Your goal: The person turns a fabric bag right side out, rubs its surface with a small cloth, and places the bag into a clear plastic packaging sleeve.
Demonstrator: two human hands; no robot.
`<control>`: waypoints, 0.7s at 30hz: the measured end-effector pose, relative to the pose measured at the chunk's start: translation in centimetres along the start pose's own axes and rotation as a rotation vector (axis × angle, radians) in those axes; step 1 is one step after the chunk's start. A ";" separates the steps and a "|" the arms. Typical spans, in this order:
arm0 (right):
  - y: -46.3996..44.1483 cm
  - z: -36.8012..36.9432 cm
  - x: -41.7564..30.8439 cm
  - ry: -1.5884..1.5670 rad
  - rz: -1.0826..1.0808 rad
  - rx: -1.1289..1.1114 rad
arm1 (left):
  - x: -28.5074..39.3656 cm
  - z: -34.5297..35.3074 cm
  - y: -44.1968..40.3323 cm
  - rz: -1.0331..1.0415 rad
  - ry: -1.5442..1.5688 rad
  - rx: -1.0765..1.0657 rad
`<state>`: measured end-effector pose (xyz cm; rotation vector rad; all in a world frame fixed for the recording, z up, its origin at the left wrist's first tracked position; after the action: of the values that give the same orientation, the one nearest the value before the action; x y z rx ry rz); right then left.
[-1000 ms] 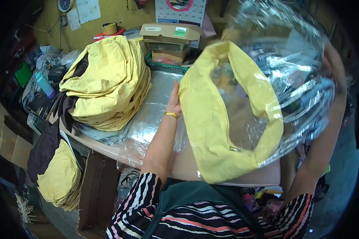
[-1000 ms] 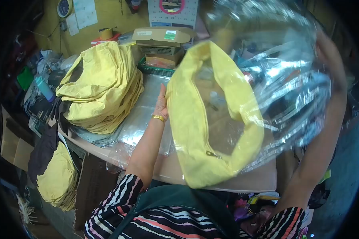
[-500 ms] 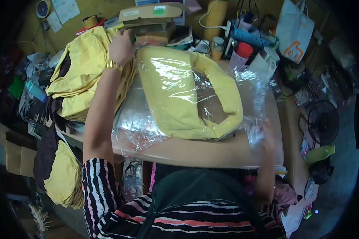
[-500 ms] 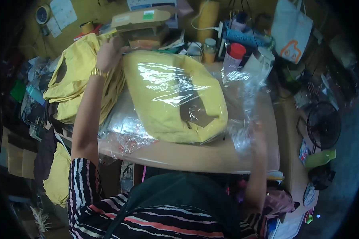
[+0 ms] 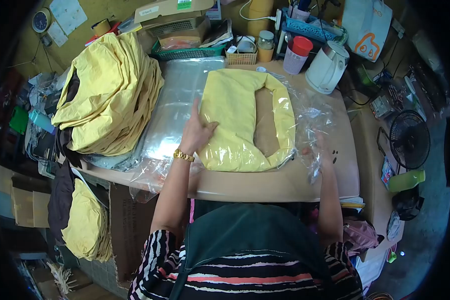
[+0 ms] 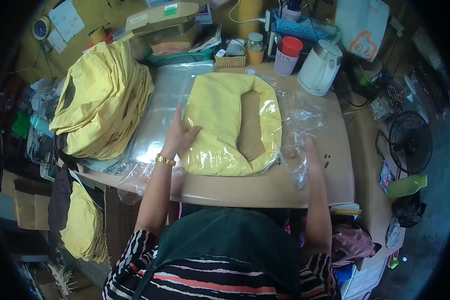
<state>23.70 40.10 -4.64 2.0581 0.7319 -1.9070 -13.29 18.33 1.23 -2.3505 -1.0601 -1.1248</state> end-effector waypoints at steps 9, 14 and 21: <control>3.0 5.3 -3.9 0.021 0.246 -0.396 | 1.6 -11.5 4.9 0.064 -0.507 0.197; 2.8 13.9 -11.0 -0.278 0.007 -0.662 | 17.0 -0.4 11.7 0.826 -0.080 -0.238; 0.4 8.2 -8.7 0.026 0.166 -0.621 | 18.3 -4.9 6.0 0.889 0.144 -0.465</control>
<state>16.63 34.00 2.90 1.6867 0.9733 -1.3389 -3.92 20.42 18.61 -2.5477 0.3583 -1.1898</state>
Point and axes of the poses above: each hand's wrist, its own y-axis away from the middle knuckle, its own z-axis out of the palm, x = y × z, the point moved 8 cm from there along -y, towards the middle knuckle, and after that the axes turned 13 degrees about -z, right-handed, at the moved point
